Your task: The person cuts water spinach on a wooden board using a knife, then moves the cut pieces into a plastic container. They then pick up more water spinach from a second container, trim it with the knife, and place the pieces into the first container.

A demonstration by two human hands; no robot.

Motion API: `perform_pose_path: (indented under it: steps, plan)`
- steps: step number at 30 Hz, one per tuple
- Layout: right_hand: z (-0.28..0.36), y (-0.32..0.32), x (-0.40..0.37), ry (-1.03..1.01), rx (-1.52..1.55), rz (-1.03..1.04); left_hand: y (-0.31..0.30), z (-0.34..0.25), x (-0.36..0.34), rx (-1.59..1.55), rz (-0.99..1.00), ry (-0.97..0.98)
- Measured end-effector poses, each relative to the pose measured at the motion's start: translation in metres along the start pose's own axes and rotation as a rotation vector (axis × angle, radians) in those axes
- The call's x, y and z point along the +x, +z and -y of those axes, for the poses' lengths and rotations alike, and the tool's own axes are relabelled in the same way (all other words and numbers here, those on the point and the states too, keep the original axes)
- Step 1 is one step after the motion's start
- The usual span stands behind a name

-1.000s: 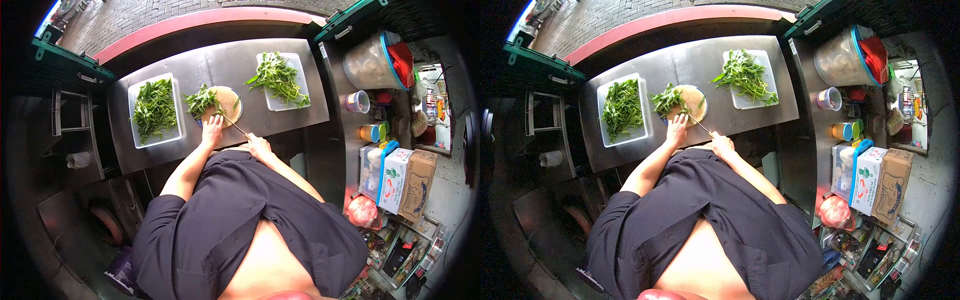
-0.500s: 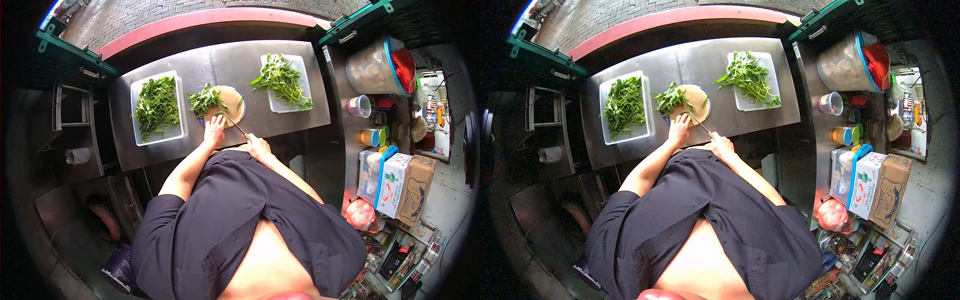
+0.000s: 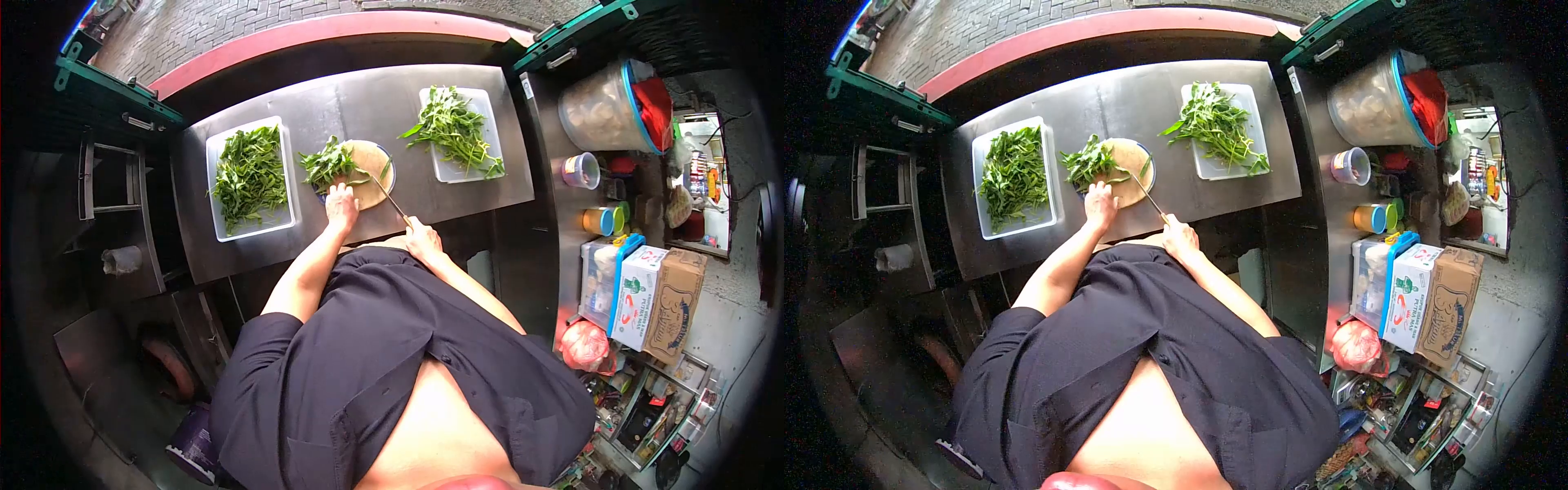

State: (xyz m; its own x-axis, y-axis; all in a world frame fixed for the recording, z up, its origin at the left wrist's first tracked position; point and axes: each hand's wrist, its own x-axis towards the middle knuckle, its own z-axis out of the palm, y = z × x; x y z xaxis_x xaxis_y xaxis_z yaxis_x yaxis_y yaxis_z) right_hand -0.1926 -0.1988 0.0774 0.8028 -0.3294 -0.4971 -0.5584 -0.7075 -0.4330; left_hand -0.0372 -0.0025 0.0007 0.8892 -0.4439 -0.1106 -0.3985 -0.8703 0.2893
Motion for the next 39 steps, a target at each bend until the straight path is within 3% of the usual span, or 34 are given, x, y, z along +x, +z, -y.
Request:
perform_pose_path:
  steps: [7, 10, 12, 17, 20, 25, 27, 30, 39]
  plan:
    - [0.006, -0.003, 0.005, -0.006, 0.051, -0.032, 0.022, 0.014, 0.0, -0.268, -0.116, -0.149]
    - [0.006, -0.006, 0.003, -0.044, 0.049, -0.002, 0.019, 0.008, 0.003, -0.475, -0.168, -0.171]
    - [0.004, -0.002, 0.004, -0.051, 0.036, 0.023, 0.006, -0.005, 0.005, -0.878, -0.153, -0.366]
    - [-0.003, 0.001, 0.012, -0.002, 0.036, 0.025, 0.02, -0.009, 0.011, -1.11, -0.253, -0.444]
    - [-0.002, 0.0, 0.012, -0.011, 0.034, 0.033, 0.021, -0.006, 0.013, -1.096, -0.124, -0.602]
    - [0.005, -0.003, 0.009, -0.029, 0.034, 0.045, 0.036, 0.006, 0.01, -0.862, -0.162, -0.517]
    - [0.012, -0.008, 0.003, -0.035, 0.05, 0.065, 0.037, 0.007, 0.01, -0.692, -0.186, -0.333]
    - [0.017, -0.011, -0.007, -0.071, 0.069, 0.082, 0.043, 0.011, 0.008, -0.596, -0.217, -0.273]
    - [0.013, 0.005, -0.007, -0.098, 0.07, 0.156, 0.043, 0.026, 0.001, -0.747, -0.116, -0.223]
